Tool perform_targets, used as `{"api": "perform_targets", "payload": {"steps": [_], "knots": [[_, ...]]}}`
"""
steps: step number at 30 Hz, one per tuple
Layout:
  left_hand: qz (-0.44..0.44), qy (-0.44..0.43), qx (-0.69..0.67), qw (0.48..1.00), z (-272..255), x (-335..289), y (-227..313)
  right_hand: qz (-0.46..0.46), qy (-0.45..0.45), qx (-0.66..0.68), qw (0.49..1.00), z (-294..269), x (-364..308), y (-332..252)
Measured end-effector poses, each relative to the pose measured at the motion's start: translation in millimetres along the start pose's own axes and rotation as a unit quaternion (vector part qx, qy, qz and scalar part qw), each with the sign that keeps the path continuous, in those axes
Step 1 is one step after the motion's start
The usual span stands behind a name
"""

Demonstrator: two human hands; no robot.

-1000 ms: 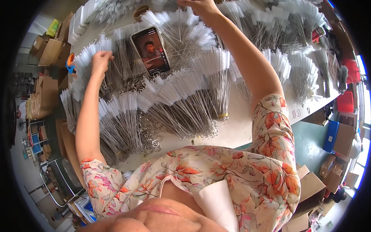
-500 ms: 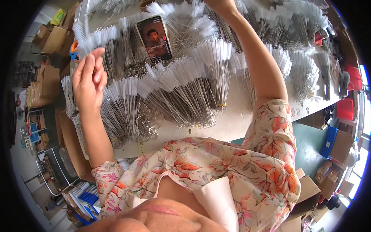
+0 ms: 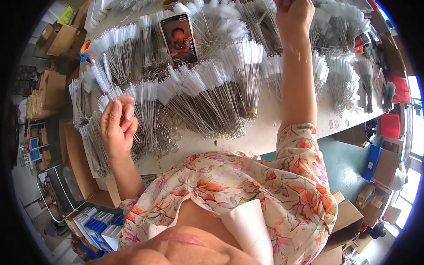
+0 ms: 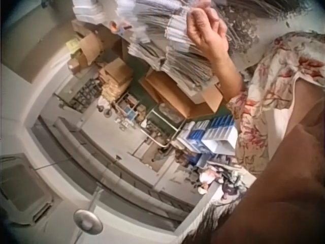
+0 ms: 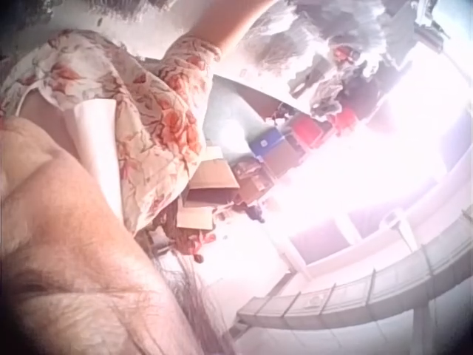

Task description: Assembling small white brushes by attaching metal rings to the handles.

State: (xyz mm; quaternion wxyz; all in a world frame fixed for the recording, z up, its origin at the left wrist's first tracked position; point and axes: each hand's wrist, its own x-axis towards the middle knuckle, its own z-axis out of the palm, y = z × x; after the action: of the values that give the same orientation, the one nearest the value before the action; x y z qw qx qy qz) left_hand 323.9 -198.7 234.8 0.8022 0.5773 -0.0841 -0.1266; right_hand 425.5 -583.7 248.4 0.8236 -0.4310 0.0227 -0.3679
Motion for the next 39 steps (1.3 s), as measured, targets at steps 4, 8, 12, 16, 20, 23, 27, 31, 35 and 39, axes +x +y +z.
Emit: {"api": "perform_targets", "payload": {"steps": [4,8,12,16,20,23,27,31,35,39], "knots": [[-0.031,-0.017,-0.014,0.999,7.4,-12.2,-16.9,0.071,-0.082,-0.113,0.988,-3.0,-57.2,1.6],[-0.055,-0.065,-0.035,0.996,27.4,-12.9,-39.6,0.159,-0.106,-0.038,0.981,-24.0,-106.5,9.6],[-0.052,-0.072,0.096,0.991,53.5,-14.3,-72.7,0.160,-0.069,-0.044,0.984,-13.2,-137.6,13.8],[-0.042,-0.040,0.108,0.992,69.9,-14.2,-95.0,0.161,-0.049,0.006,0.986,-7.1,-148.9,14.6],[-0.008,-0.011,0.064,0.998,75.5,-13.4,-90.0,0.181,-0.051,0.044,0.981,-4.5,-167.9,11.7],[-0.034,-0.018,0.016,0.999,69.5,-13.8,-81.4,0.194,-0.108,0.063,0.973,4.5,-189.5,7.3],[-0.038,-0.069,-0.112,0.991,64.8,-17.6,-71.2,0.141,-0.082,0.024,0.986,4.9,-204.6,6.8],[-0.038,-0.079,-0.210,0.974,63.6,-19.3,-67.1,0.116,-0.140,0.010,0.983,2.2,-213.1,4.9],[-0.010,-0.032,-0.061,0.998,68.9,-22.2,-68.1,0.093,-0.133,-0.029,0.986,3.0,-216.6,2.7],[-0.055,-0.060,0.032,0.996,72.1,-24.5,-72.0,0.028,-0.091,-0.040,0.995,-4.4,-196.4,-3.5]]}}
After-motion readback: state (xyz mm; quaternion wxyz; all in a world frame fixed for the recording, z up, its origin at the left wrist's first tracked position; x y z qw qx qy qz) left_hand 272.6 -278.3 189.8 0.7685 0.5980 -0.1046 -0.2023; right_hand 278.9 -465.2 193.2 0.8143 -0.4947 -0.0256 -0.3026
